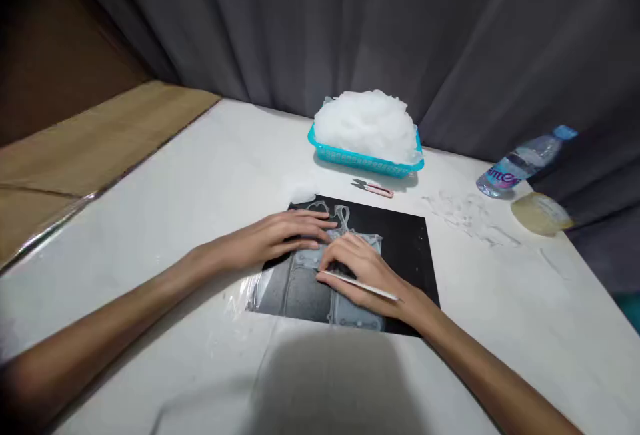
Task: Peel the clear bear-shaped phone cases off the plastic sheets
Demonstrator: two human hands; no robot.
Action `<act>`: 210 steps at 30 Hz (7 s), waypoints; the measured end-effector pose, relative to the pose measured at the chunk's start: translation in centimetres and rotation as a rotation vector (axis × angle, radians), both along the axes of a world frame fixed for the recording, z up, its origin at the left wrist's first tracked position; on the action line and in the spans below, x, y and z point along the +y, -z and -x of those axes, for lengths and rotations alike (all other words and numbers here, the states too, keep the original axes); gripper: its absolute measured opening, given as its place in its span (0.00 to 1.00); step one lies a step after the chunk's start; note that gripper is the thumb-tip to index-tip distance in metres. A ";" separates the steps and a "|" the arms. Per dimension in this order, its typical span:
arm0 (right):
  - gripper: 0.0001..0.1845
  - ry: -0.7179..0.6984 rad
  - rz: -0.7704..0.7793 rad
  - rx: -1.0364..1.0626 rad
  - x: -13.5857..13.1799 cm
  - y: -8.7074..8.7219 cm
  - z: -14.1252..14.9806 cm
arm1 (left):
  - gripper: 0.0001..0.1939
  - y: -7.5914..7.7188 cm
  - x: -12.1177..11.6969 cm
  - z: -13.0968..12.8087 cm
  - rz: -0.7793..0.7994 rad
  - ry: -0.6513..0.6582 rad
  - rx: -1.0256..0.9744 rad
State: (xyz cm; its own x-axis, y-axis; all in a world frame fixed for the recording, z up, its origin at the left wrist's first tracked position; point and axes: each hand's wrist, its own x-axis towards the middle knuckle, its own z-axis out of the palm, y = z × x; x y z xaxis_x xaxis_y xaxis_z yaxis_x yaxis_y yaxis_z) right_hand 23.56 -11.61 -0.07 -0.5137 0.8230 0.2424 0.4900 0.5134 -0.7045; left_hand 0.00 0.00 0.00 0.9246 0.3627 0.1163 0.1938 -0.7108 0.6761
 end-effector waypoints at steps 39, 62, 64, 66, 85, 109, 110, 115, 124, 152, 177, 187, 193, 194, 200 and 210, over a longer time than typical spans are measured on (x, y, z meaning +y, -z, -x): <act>0.08 0.058 -0.516 -0.348 -0.7 1.2 0.8 | 0.38 -1.8 -0.4 1.1 0.279 -0.025 0.180; 0.06 0.299 -0.562 -0.303 -1.4 -0.9 1.7 | 0.19 -1.5 -6.3 -1.3 0.776 -0.555 -0.219; 0.05 0.297 -0.539 -0.267 -1.4 -0.7 1.6 | 0.18 -1.3 -6.6 -1.5 0.790 -0.566 -0.234; 0.05 0.290 -0.503 -0.237 -1.3 -0.6 1.4 | 0.18 -1.3 -6.8 -1.5 0.777 -0.573 -0.238; 0.07 0.217 -0.409 -0.298 -1.0 -0.7 1.9 | 0.07 0.0 -6.6 -1.6 0.627 -0.637 -0.197; 0.10 0.237 -0.389 -0.249 -1.4 -1.3 1.7 | 0.07 -1.1 -7.0 -2.8 0.769 -0.740 -0.237; 0.10 0.238 -0.414 -0.258 -1.4 -1.2 1.8 | 0.07 -1.1 -6.9 -2.9 0.753 -0.739 -0.227; 0.10 0.250 -0.453 -0.295 -1.1 -1.3 1.2 | 0.08 -1.4 -6.6 -2.7 0.725 -0.699 -0.162; 0.10 0.500 -0.022 0.093 2.9 -3.9 -3.6 | 0.10 -1.9 -6.0 -2.0 0.789 -0.732 -0.040; 0.09 0.324 -0.183 0.051 2.0 -3.6 -1.2 | 0.09 -3.1 -3.9 -0.9 0.139 -0.422 -0.134; 0.08 0.373 -0.169 0.014 1.2 -2.1 -1.2 | 0.14 -3.3 -3.2 0.5 0.316 -0.334 -0.012; 0.06 0.124 -0.326 -0.136 1.5 -2.7 0.1 | 0.17 -2.9 -4.9 0.7 0.164 -0.414 0.048; 0.07 0.102 -0.340 -0.211 1.5 -2.8 0.0 | 0.20 -3.1 -4.7 1.2 0.169 -0.357 0.125; 0.09 0.088 -0.359 -0.233 1.5 -2.8 0.1 | 0.19 -3.2 -4.8 1.2 0.171 -0.363 0.131; 0.14 0.010 -0.623 -0.400 1.3 -1.8 0.7 | 0.19 -3.9 -4.9 0.8 0.221 -0.293 0.104; 0.17 0.598 -0.339 0.122 3.0 -2.8 -2.3 | 0.15 -2.5 -3.3 1.5 0.383 -0.384 0.068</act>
